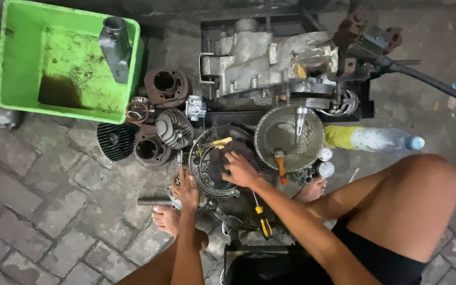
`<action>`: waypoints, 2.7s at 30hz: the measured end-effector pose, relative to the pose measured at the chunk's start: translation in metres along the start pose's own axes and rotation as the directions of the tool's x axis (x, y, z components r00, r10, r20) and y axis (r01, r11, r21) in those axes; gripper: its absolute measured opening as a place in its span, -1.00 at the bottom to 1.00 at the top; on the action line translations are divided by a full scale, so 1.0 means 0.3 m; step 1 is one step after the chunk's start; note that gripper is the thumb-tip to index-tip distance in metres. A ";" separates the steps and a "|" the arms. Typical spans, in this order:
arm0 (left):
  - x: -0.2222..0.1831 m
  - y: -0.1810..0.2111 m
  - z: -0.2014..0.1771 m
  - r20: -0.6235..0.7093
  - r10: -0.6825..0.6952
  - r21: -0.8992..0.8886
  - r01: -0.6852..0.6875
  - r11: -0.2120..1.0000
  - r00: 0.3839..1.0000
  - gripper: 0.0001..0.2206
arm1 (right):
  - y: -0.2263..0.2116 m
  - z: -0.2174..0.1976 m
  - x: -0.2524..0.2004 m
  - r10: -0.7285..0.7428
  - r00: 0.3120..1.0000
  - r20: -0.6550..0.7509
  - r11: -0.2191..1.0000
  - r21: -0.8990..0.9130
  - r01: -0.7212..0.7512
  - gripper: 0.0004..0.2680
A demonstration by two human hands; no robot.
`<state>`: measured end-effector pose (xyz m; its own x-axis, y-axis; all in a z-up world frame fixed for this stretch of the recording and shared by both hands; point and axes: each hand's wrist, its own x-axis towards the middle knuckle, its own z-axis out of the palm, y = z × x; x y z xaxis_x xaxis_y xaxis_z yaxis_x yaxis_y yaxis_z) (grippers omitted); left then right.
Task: The person scrubs a circular mechanical part with a brush and then wipes it with a cloth. The person continues to wipe the part thoroughly with the cloth.
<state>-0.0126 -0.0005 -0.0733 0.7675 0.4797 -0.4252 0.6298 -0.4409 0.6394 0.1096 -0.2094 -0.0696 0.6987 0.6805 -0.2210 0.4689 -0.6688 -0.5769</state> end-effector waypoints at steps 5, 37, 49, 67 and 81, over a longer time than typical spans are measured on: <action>0.002 -0.014 0.022 -0.050 0.039 0.015 -0.039 0.999 0.998 -0.51 | 0.147 0.090 -0.094 0.051 0.980 -0.191 0.999 0.012 -0.049 -0.73; -0.003 -0.025 0.023 -0.007 0.079 0.055 -0.078 0.995 0.997 -0.49 | -0.159 -0.037 0.060 0.203 0.937 -0.283 0.959 -0.136 -0.249 -0.79; -0.005 0.001 -0.002 0.063 0.054 0.174 -0.064 0.983 0.997 -0.53 | -0.181 0.032 0.182 0.209 0.967 0.146 0.879 -0.461 -0.120 -0.65; 0.013 -0.011 0.011 0.078 0.039 0.168 -0.051 0.984 0.996 -0.54 | -0.067 0.173 0.224 0.174 0.968 0.182 0.807 -0.590 -0.033 -0.56; 0.017 -0.069 0.063 -0.049 0.169 0.228 -0.153 0.962 0.984 -0.57 | -0.076 0.095 0.029 0.153 0.988 -0.024 0.816 -0.561 -0.140 -0.63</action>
<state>-0.0194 -0.0031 -0.1010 0.8560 0.4353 -0.2790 0.5150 -0.6704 0.5342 0.0895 -0.1799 -0.0809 0.7748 0.5629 -0.2878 0.5880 -0.8089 0.0008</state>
